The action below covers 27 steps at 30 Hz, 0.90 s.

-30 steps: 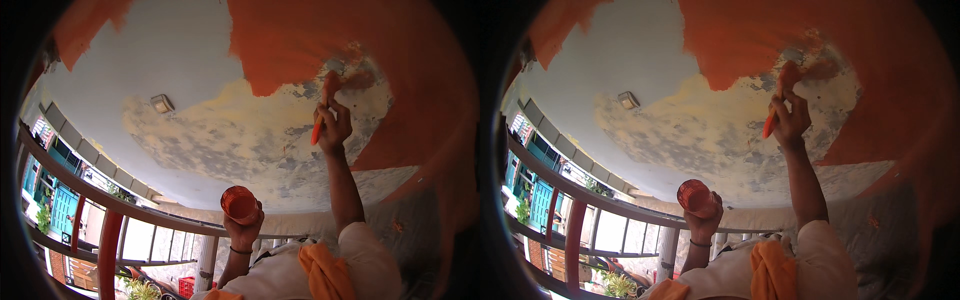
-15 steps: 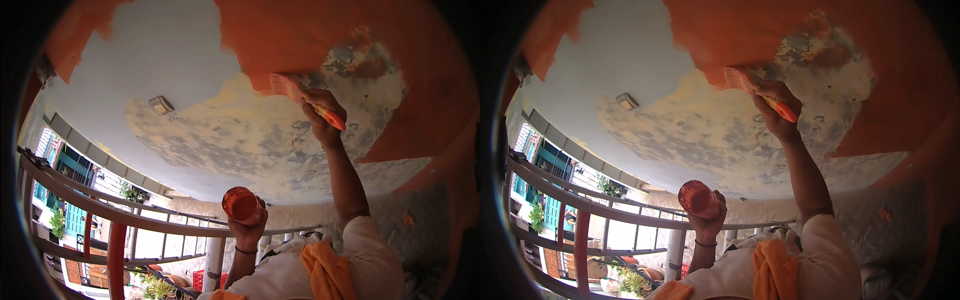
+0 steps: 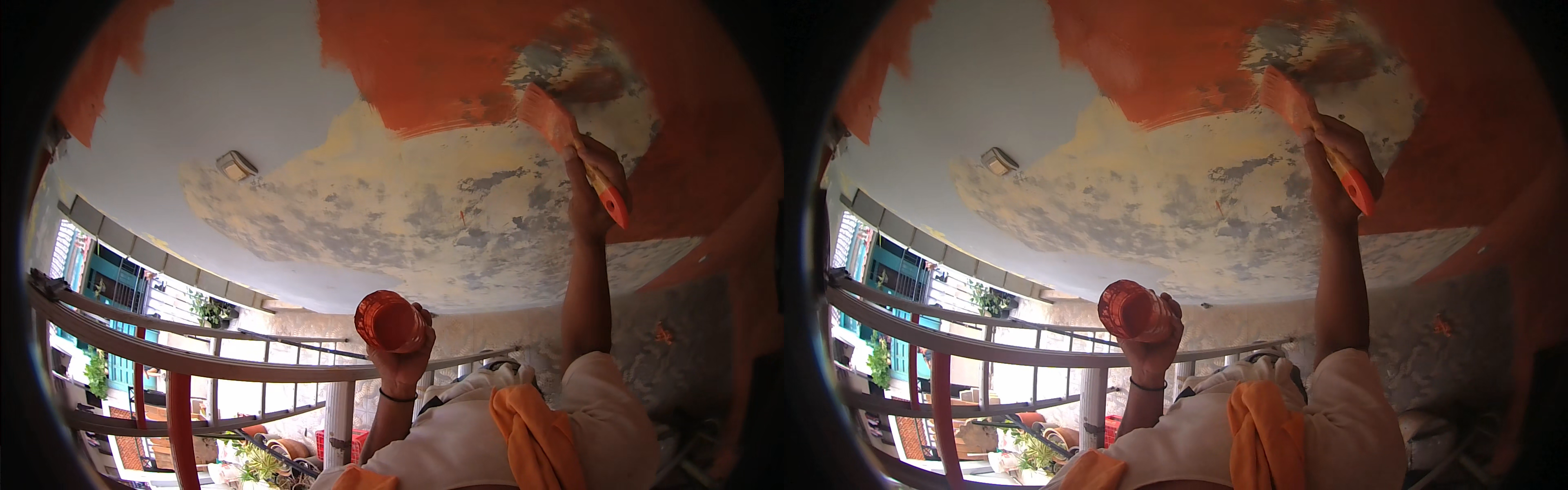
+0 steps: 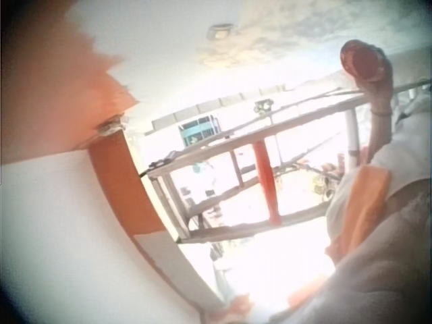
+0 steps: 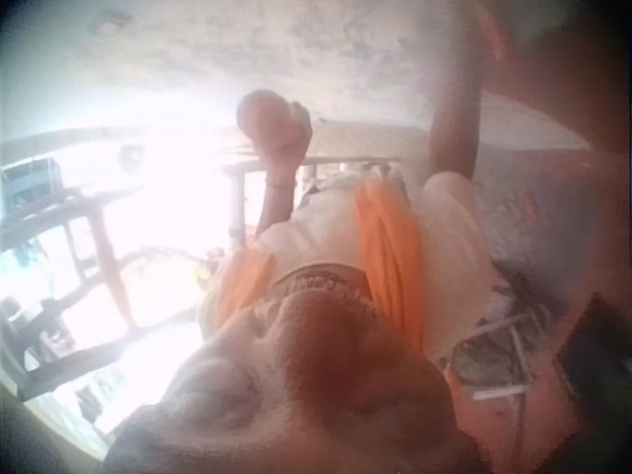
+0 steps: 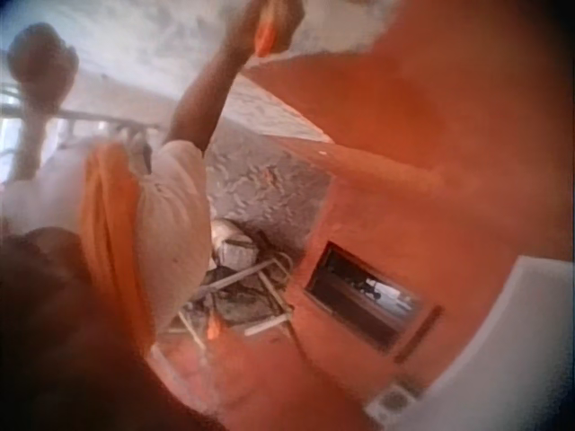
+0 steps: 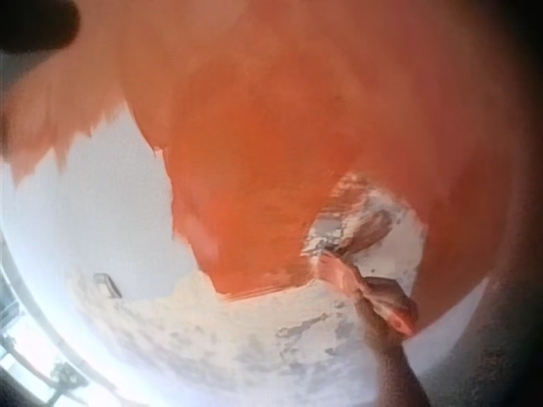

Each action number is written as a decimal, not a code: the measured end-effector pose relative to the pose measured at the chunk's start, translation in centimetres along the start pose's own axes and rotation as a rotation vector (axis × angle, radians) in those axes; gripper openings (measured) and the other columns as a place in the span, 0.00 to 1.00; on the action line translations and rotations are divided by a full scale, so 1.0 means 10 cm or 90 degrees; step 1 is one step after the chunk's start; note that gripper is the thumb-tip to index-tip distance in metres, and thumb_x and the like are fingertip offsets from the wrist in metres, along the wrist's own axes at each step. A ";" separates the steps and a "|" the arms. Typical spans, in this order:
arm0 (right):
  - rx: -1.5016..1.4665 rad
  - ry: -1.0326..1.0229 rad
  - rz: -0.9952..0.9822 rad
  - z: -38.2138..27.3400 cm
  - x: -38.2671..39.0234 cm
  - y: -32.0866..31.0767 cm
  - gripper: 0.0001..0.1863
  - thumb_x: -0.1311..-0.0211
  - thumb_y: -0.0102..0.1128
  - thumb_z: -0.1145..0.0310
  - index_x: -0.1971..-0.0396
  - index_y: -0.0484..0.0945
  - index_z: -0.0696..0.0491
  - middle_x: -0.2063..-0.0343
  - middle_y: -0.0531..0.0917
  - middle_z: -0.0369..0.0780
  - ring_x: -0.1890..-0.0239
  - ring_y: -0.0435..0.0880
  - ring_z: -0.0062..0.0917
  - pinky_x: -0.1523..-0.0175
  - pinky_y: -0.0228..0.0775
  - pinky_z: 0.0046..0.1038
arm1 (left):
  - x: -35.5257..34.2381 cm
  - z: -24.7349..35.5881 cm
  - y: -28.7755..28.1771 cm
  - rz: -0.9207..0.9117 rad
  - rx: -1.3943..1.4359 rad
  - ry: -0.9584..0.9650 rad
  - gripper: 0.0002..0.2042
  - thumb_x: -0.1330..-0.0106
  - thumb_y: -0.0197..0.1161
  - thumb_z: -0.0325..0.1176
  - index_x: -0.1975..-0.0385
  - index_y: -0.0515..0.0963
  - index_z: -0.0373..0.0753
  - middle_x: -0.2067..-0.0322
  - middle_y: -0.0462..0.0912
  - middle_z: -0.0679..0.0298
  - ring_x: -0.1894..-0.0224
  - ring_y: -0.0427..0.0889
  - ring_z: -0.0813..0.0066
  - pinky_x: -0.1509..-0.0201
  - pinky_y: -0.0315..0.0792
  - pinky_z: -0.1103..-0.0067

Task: The person paints a ceiling with orange paint using a brush and a small container. They repeatedly dip the brush into the container and apply paint to the ceiling surface while standing on a ladder.

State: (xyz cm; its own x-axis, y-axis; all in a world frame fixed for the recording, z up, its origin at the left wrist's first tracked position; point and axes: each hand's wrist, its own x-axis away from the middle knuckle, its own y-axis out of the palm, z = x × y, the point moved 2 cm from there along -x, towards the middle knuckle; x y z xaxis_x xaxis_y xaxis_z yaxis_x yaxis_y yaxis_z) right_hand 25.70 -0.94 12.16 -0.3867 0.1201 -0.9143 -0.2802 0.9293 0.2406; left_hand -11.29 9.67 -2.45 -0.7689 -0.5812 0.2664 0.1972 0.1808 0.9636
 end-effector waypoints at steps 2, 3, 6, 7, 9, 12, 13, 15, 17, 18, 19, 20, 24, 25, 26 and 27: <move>0.124 -0.101 0.017 -0.08 -0.08 -0.16 0.12 0.33 0.73 0.82 0.53 0.85 0.55 0.51 0.88 0.46 0.52 0.90 0.30 0.48 0.85 0.29 | 0.00 0.00 -0.01 0.001 0.002 -0.003 0.31 0.32 0.65 0.57 0.36 0.78 0.42 0.40 0.81 0.50 0.35 0.77 0.51 0.37 0.80 0.59; 0.209 -0.160 0.028 -0.11 -0.13 -0.23 0.13 0.34 0.74 0.82 0.53 0.85 0.54 0.52 0.88 0.46 0.53 0.90 0.31 0.50 0.85 0.30 | 0.00 0.00 -0.02 0.003 0.006 -0.005 0.31 0.32 0.65 0.57 0.36 0.78 0.42 0.41 0.81 0.50 0.35 0.77 0.51 0.37 0.80 0.59; 0.465 -0.205 0.039 -0.04 -0.15 -0.25 0.14 0.38 0.76 0.80 0.54 0.87 0.51 0.54 0.86 0.44 0.55 0.89 0.35 0.54 0.83 0.34 | 0.02 0.00 -0.05 0.004 0.010 -0.013 0.31 0.32 0.65 0.56 0.36 0.78 0.42 0.41 0.81 0.50 0.35 0.77 0.51 0.38 0.80 0.59; 0.552 -0.197 0.038 0.02 -0.14 -0.25 0.15 0.39 0.77 0.79 0.54 0.87 0.50 0.55 0.86 0.43 0.56 0.88 0.36 0.56 0.83 0.35 | 0.02 0.00 -0.06 0.006 0.009 -0.016 0.30 0.32 0.65 0.55 0.36 0.78 0.42 0.41 0.81 0.50 0.34 0.77 0.51 0.38 0.80 0.59; 0.610 -0.170 -0.033 0.07 -0.06 0.06 0.17 0.42 0.78 0.75 0.52 0.88 0.47 0.56 0.83 0.41 0.54 0.86 0.35 0.54 0.81 0.36 | -0.01 -0.03 -0.07 0.007 0.004 -0.026 0.30 0.32 0.65 0.55 0.36 0.78 0.42 0.41 0.81 0.51 0.34 0.77 0.52 0.38 0.80 0.59; 0.573 -0.242 -0.041 0.03 0.17 0.64 0.27 0.58 0.82 0.74 0.52 0.88 0.43 0.57 0.81 0.41 0.56 0.83 0.37 0.55 0.78 0.41 | 0.00 -0.09 0.01 -0.002 0.000 -0.040 0.31 0.32 0.65 0.56 0.36 0.78 0.42 0.41 0.81 0.51 0.35 0.77 0.52 0.38 0.80 0.59; 0.575 -0.244 -0.051 -0.01 0.25 0.79 0.28 0.58 0.82 0.73 0.51 0.88 0.42 0.57 0.81 0.41 0.57 0.83 0.36 0.56 0.78 0.39 | 0.02 -0.09 0.03 -0.007 -0.003 -0.037 0.31 0.32 0.65 0.56 0.36 0.78 0.42 0.41 0.81 0.51 0.35 0.77 0.52 0.38 0.80 0.59; 0.536 -0.236 -0.055 -0.11 0.32 0.93 0.28 0.61 0.82 0.73 0.54 0.88 0.43 0.57 0.82 0.41 0.58 0.83 0.35 0.57 0.77 0.38 | -0.01 -0.09 0.01 -0.007 -0.010 -0.045 0.31 0.32 0.65 0.56 0.36 0.78 0.42 0.41 0.81 0.52 0.35 0.77 0.52 0.38 0.80 0.59; 0.451 -0.270 -0.072 -0.21 0.35 1.02 0.17 0.54 0.77 0.73 0.62 0.84 0.46 0.61 0.81 0.41 0.64 0.81 0.31 0.63 0.73 0.35 | -0.02 -0.08 -0.02 0.003 -0.010 -0.054 0.31 0.32 0.65 0.56 0.36 0.78 0.42 0.41 0.81 0.52 0.35 0.77 0.52 0.38 0.80 0.59; 0.399 -0.260 -0.098 -0.29 0.37 1.04 0.18 0.55 0.77 0.73 0.62 0.84 0.46 0.61 0.80 0.40 0.64 0.81 0.31 0.63 0.73 0.34 | -0.01 -0.09 -0.02 0.015 -0.016 -0.053 0.30 0.32 0.66 0.56 0.37 0.79 0.42 0.42 0.81 0.52 0.35 0.77 0.53 0.38 0.80 0.60; 0.344 -0.249 -0.121 -0.38 0.38 1.04 0.18 0.56 0.78 0.72 0.62 0.84 0.46 0.61 0.80 0.38 0.64 0.81 0.30 0.62 0.74 0.34 | -0.01 -0.08 -0.01 0.025 -0.022 -0.050 0.29 0.33 0.67 0.55 0.38 0.79 0.42 0.42 0.81 0.53 0.36 0.78 0.54 0.38 0.81 0.60; 0.268 -0.223 -0.143 -0.49 0.38 1.00 0.18 0.54 0.79 0.75 0.61 0.84 0.46 0.60 0.82 0.38 0.63 0.85 0.30 0.60 0.78 0.33 | 0.02 -0.09 0.02 0.040 -0.036 -0.041 0.28 0.34 0.68 0.54 0.41 0.80 0.43 0.42 0.81 0.54 0.36 0.78 0.56 0.38 0.81 0.61; -0.054 -0.048 -0.143 -0.44 0.13 0.70 0.10 0.34 0.74 0.79 0.58 0.84 0.51 0.56 0.89 0.46 0.58 0.91 0.30 0.52 0.84 0.29 | 0.04 -0.05 0.00 0.054 -0.040 -0.037 0.26 0.36 0.71 0.53 0.43 0.81 0.44 0.43 0.81 0.54 0.37 0.79 0.58 0.38 0.81 0.62; -0.049 -0.040 -0.092 -0.24 0.05 0.58 0.09 0.33 0.73 0.80 0.57 0.84 0.54 0.56 0.89 0.44 0.58 0.90 0.26 0.52 0.83 0.27 | 0.02 -0.07 0.01 0.052 -0.035 -0.046 0.27 0.36 0.71 0.53 0.43 0.81 0.44 0.43 0.81 0.54 0.37 0.79 0.58 0.38 0.81 0.62; -0.086 0.126 -0.071 0.03 0.04 0.43 0.09 0.33 0.74 0.79 0.57 0.83 0.55 0.55 0.89 0.42 0.57 0.89 0.23 0.52 0.83 0.26 | 0.02 -0.09 0.03 0.049 -0.022 -0.053 0.27 0.37 0.71 0.53 0.43 0.81 0.44 0.43 0.81 0.54 0.37 0.79 0.58 0.38 0.81 0.62; -0.145 0.214 -0.018 0.11 -0.03 0.30 0.10 0.33 0.76 0.78 0.57 0.83 0.57 0.55 0.89 0.40 0.56 0.89 0.21 0.52 0.83 0.25 | 0.01 -0.09 0.02 0.048 -0.019 -0.056 0.27 0.37 0.71 0.53 0.43 0.81 0.44 0.43 0.81 0.54 0.37 0.79 0.58 0.37 0.81 0.62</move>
State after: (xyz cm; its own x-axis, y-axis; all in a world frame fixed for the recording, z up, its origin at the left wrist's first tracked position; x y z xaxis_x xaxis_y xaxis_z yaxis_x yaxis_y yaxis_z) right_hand 25.96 2.21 12.79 -0.6308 -0.0598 -0.7736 -0.4671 0.8254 0.3171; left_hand -10.81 8.92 -2.16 -0.8009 -0.4951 0.3368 0.2739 0.1973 0.9413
